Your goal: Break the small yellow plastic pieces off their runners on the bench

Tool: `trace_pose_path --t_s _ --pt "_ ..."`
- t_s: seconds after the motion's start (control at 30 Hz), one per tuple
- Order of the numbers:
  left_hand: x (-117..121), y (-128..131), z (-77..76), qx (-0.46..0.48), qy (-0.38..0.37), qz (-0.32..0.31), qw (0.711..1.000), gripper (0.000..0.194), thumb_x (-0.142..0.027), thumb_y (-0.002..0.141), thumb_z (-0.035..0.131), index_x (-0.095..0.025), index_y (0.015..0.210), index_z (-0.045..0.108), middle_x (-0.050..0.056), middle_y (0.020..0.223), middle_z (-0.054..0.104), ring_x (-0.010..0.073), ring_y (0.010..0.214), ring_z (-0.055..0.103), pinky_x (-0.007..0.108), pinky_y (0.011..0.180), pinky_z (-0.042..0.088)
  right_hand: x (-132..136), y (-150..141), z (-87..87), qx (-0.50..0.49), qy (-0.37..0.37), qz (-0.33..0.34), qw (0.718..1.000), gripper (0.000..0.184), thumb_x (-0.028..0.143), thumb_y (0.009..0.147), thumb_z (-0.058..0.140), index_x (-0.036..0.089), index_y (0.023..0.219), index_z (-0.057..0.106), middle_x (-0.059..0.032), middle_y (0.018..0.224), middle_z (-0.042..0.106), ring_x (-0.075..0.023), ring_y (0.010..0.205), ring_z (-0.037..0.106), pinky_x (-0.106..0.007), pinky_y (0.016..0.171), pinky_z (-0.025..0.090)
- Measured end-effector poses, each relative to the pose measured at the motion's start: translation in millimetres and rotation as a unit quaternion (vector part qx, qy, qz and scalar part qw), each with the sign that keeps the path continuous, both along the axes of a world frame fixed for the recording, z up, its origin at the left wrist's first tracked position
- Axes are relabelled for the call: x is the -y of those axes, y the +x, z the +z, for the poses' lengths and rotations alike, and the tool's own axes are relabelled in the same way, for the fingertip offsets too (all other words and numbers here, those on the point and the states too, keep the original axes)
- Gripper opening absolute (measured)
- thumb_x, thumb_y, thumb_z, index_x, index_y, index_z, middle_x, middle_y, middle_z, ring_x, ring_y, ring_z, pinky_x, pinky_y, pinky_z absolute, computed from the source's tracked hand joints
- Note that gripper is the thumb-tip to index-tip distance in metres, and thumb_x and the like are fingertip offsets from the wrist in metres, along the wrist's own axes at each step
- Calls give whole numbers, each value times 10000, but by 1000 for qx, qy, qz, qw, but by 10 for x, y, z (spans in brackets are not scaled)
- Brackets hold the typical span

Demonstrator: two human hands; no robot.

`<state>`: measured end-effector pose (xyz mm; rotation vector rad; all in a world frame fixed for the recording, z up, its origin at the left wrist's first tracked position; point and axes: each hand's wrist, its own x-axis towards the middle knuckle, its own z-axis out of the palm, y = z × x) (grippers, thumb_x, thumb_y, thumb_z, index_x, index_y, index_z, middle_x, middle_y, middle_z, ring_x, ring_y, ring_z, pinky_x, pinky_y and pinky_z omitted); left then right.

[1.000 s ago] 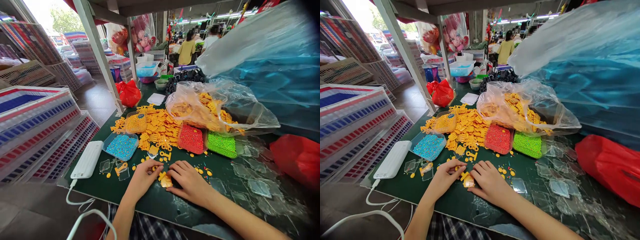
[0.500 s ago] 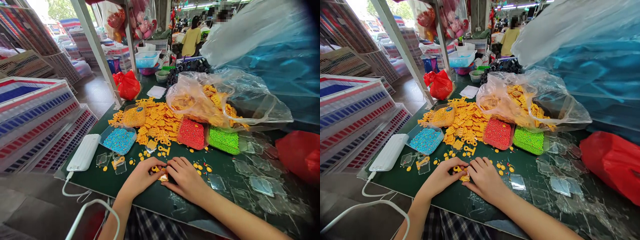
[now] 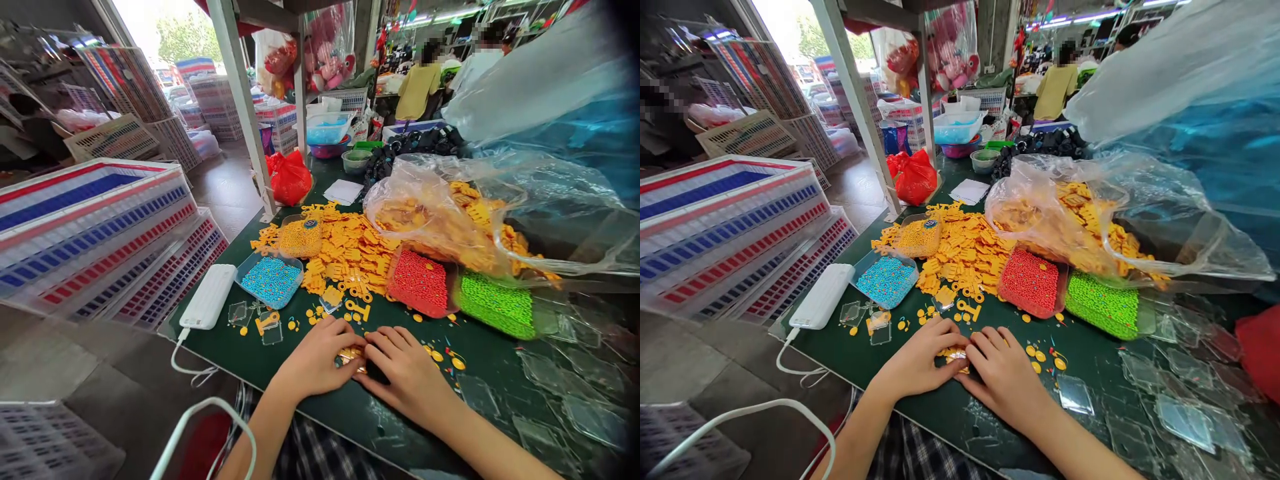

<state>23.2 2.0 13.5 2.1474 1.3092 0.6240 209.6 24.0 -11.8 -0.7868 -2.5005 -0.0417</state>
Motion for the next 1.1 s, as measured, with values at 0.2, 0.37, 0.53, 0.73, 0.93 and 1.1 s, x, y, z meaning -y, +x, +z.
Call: trace_pose_path --t_s 0.2,0.37,0.53,0.73,0.93,1.1 --pt "-142 -423 267 55 72 119 989 188 -302 931 537 -223 1012 687 35 943 700 189 913 612 321 846 465 -6 -15 -8 -2 -6 -2 1000 238 377 933 523 199 789 585 -51 882 666 -207 833 560 -347 793 372" --pt "-487 -1141 564 -81 37 270 959 315 -385 927 457 -222 1087 674 37 971 722 203 854 641 308 766 483 -1 -27 -4 -2 4 -1 1000 275 389 956 480 196 797 596 -55 852 665 -209 828 565 -352 770 379" --pt "-780 -1486 742 -199 -1 364 910 333 -361 893 464 -199 1051 709 60 974 740 231 886 672 302 777 484 3 -49 2 -18 21 -7 1000 350 373 992 394 195 794 621 -52 838 680 -212 816 579 -367 787 375" --pt "-892 -1309 636 -205 -7 367 907 303 -391 881 518 -206 987 733 65 981 732 249 902 657 327 752 475 -50 -23 5 -43 27 7 999 446 414 1018 304 217 798 638 -36 837 697 -210 839 593 -371 834 366" --pt "-859 -1326 495 -147 -11 233 961 227 -356 862 545 -219 859 726 21 940 734 191 842 646 287 755 473 -84 22 -2 -44 5 12 999 376 367 1015 344 235 868 664 -35 853 712 -206 864 608 -373 852 380" --pt "-863 -1392 507 -222 -65 288 929 241 -376 847 567 -210 859 740 35 868 725 218 806 653 283 669 450 -39 -3 3 -47 32 2 998 276 262 985 398 235 947 670 -35 854 727 -192 840 627 -364 836 406"
